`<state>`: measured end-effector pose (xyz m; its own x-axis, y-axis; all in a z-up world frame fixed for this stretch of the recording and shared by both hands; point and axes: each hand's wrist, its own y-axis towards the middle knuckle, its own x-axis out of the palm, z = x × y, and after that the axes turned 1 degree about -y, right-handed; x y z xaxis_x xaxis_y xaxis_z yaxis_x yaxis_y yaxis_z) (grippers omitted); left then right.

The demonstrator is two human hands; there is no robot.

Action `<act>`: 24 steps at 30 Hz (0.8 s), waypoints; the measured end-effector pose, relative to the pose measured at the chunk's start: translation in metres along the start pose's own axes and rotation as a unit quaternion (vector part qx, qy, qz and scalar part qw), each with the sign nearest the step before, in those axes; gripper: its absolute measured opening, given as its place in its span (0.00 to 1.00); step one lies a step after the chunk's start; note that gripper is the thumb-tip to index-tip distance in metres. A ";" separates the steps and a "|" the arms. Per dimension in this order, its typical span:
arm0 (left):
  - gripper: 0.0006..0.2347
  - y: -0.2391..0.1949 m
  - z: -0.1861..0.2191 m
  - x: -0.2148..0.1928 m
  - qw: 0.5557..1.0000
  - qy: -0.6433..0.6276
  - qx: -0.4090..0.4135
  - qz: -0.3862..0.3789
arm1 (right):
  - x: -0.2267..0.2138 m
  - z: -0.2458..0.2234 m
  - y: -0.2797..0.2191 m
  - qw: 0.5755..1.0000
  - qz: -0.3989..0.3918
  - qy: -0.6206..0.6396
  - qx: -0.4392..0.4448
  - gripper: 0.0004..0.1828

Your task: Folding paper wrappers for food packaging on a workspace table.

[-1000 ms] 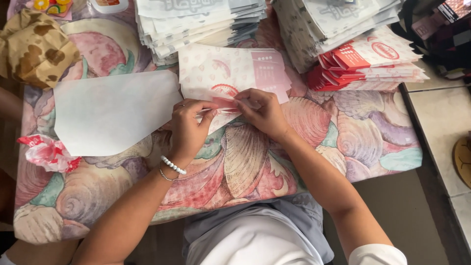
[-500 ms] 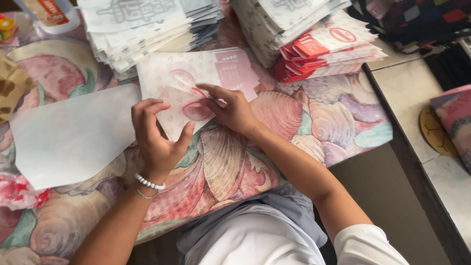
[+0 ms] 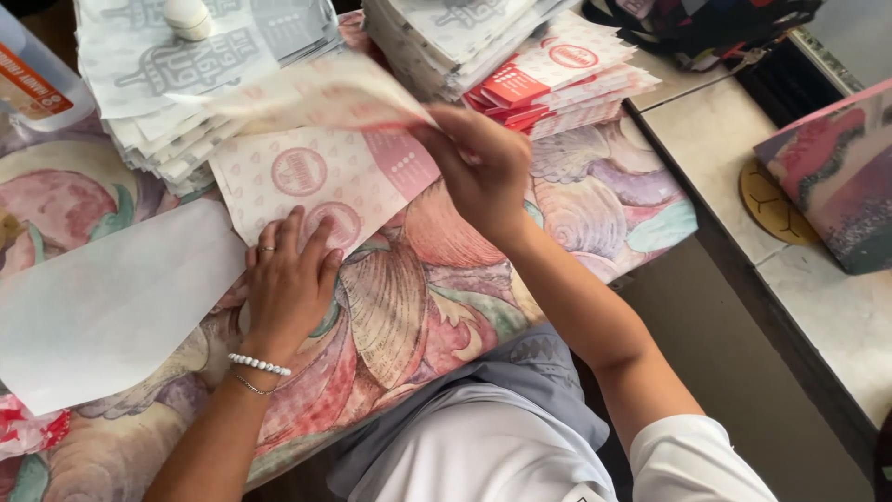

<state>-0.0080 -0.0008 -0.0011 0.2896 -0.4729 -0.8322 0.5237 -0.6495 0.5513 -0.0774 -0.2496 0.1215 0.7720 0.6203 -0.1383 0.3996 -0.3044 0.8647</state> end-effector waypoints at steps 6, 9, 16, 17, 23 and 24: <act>0.09 -0.031 0.022 0.033 0.913 -0.394 -0.101 0.013 | -0.065 -0.038 -0.072 0.992 -0.062 0.068 -0.092 0.09; 0.31 0.039 0.112 -0.069 0.499 -0.757 -0.419 -0.033 | -0.073 -0.046 -0.113 0.983 -0.122 -0.028 -0.137 0.17; 0.12 0.025 0.083 0.003 0.739 -0.539 -0.389 -0.106 | -0.099 -0.013 -0.173 0.953 -0.295 -0.003 -0.069 0.10; 0.10 0.028 0.081 0.005 0.814 -0.477 -0.322 -0.078 | -0.106 -0.008 -0.171 0.962 -0.262 0.071 0.026 0.14; 0.10 0.078 0.101 -0.053 0.872 -0.480 -0.093 -0.022 | -0.162 0.080 -0.143 0.964 -0.044 0.057 0.256 0.53; 0.11 0.083 0.098 -0.051 0.867 -0.491 -0.081 -0.019 | -0.169 0.092 -0.134 0.916 -0.025 0.199 0.346 0.60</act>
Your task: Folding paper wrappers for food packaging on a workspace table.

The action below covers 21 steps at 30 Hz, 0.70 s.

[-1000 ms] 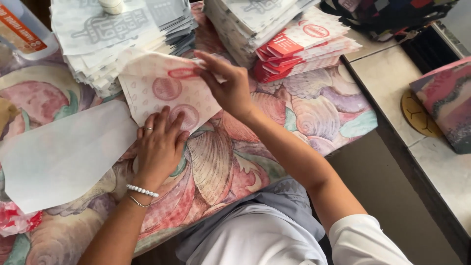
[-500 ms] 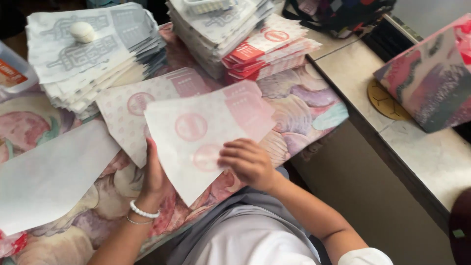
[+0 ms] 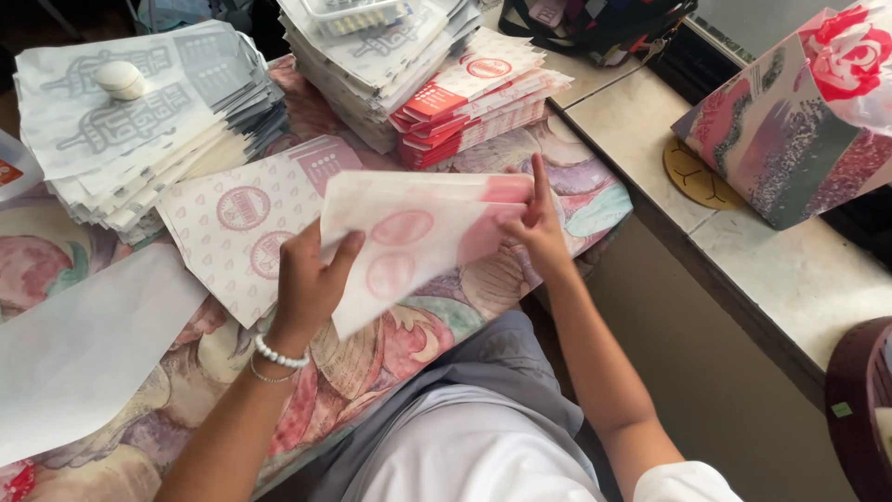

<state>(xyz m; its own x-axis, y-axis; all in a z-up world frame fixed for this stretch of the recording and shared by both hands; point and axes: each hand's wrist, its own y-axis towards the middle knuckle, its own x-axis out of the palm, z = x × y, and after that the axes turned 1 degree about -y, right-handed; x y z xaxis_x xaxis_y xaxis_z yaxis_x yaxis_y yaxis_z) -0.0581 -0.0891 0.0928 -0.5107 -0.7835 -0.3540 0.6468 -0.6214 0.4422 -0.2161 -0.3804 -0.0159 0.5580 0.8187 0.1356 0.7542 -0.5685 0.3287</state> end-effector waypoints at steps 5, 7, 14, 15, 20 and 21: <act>0.12 0.001 -0.017 0.016 0.995 -0.057 -0.053 0.063 | 0.007 -0.031 0.000 0.998 0.023 0.044 0.043 0.50; 0.16 -0.006 -0.022 0.021 0.992 -0.067 -0.076 0.080 | 0.012 -0.034 -0.006 0.997 0.051 0.023 0.045 0.44; 0.06 -0.011 -0.008 0.017 0.979 -0.117 -0.143 0.086 | 0.032 -0.020 -0.018 0.994 0.109 -0.005 0.004 0.48; 0.06 -0.010 -0.003 0.018 0.980 -0.110 -0.134 0.093 | 0.038 -0.019 -0.016 0.990 0.137 -0.038 -0.009 0.44; 0.13 -0.021 -0.031 0.027 0.984 -0.092 -0.101 0.114 | 0.021 -0.003 -0.015 0.992 0.118 0.001 -0.031 0.49; 0.15 -0.022 -0.032 0.029 0.986 -0.091 -0.095 0.103 | 0.014 0.008 -0.016 0.994 0.105 0.023 -0.032 0.52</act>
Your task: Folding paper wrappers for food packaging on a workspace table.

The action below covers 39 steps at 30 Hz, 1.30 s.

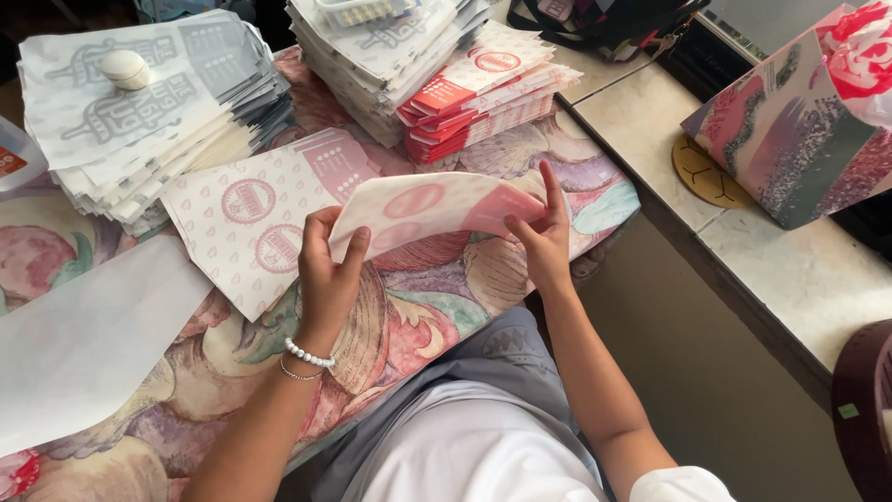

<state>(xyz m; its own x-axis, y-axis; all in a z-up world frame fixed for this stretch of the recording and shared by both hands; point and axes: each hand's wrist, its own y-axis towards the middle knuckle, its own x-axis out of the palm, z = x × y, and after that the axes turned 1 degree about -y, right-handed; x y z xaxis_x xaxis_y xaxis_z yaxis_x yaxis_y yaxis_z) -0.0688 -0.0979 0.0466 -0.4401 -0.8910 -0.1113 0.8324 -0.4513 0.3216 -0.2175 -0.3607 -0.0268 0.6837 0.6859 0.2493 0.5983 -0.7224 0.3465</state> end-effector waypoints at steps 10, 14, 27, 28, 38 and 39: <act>0.09 -0.003 -0.027 0.006 1.000 -0.007 -0.022 -0.003 | 0.008 -0.022 -0.004 0.998 0.051 -0.031 -0.030 0.46; 0.10 -0.004 -0.021 0.010 0.999 0.032 0.014 -0.038 | -0.003 -0.017 -0.004 0.999 0.034 0.000 -0.020 0.48; 0.08 -0.007 -0.012 0.015 1.000 0.021 0.007 -0.014 | 0.002 -0.014 -0.010 0.999 0.030 0.040 -0.003 0.44; 0.08 -0.007 -0.011 0.014 1.000 0.021 0.007 -0.014 | -0.004 -0.006 -0.009 0.999 0.031 0.040 -0.003 0.44; 0.09 -0.007 -0.006 0.017 1.000 0.009 -0.022 -0.017 | 0.006 -0.018 -0.013 0.999 0.031 0.032 0.004 0.43; 0.08 -0.008 -0.011 0.017 0.999 0.007 -0.037 -0.020 | 0.007 -0.018 -0.013 0.999 0.039 0.023 -0.001 0.43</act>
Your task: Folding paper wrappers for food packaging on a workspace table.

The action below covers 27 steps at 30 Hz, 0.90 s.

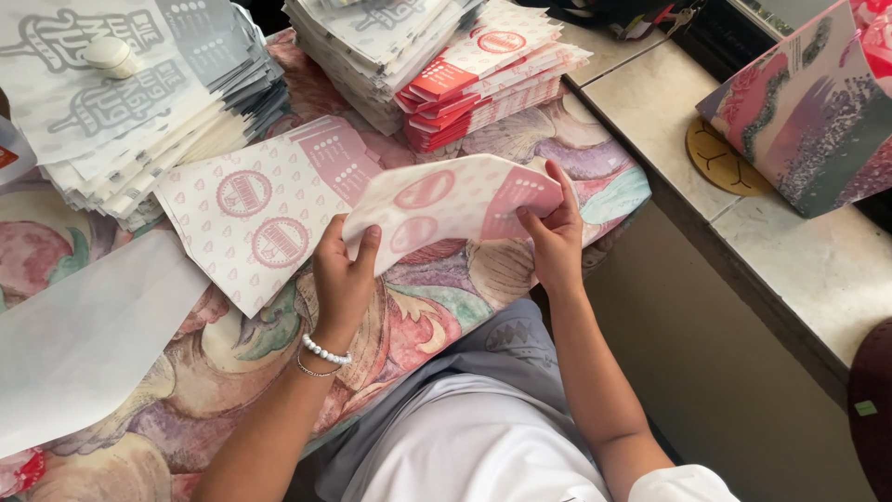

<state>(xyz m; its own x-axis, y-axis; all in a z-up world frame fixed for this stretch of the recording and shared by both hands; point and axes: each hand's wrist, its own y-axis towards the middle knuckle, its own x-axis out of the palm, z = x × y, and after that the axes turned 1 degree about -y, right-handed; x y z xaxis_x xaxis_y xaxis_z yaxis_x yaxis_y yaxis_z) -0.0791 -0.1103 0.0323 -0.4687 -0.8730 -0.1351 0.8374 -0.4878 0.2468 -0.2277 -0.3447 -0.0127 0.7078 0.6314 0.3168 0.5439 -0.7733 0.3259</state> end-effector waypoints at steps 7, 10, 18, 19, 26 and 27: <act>0.12 0.004 0.004 -0.001 1.000 -0.019 0.009 0.000 | -0.007 0.015 0.002 1.000 -0.001 0.012 0.007 0.43; 0.08 0.000 -0.010 0.002 0.999 0.003 0.038 0.012 | -0.003 0.012 0.001 1.000 0.003 0.006 0.011 0.42; 0.09 -0.001 -0.024 0.006 0.996 0.023 0.075 0.039 | 0.002 0.007 0.000 1.000 0.003 0.013 0.009 0.43; 0.09 -0.003 -0.025 0.008 0.996 0.023 0.074 0.040 | 0.002 0.009 -0.001 1.000 0.002 0.013 0.009 0.43; 0.07 -0.006 -0.029 0.012 0.995 0.015 0.058 0.078 | 0.004 0.007 -0.002 1.000 0.021 0.017 0.016 0.39; 0.08 -0.005 -0.023 0.013 0.995 0.017 0.055 0.077 | 0.007 0.003 -0.002 0.999 0.019 0.020 0.021 0.40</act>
<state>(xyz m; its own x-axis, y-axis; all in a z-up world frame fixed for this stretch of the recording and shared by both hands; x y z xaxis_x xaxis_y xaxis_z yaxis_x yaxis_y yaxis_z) -0.0829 -0.1191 0.0077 -0.3268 -0.9375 -0.1193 0.8614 -0.3474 0.3706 -0.2225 -0.3391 -0.0143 0.7102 0.6020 0.3649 0.5358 -0.7985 0.2744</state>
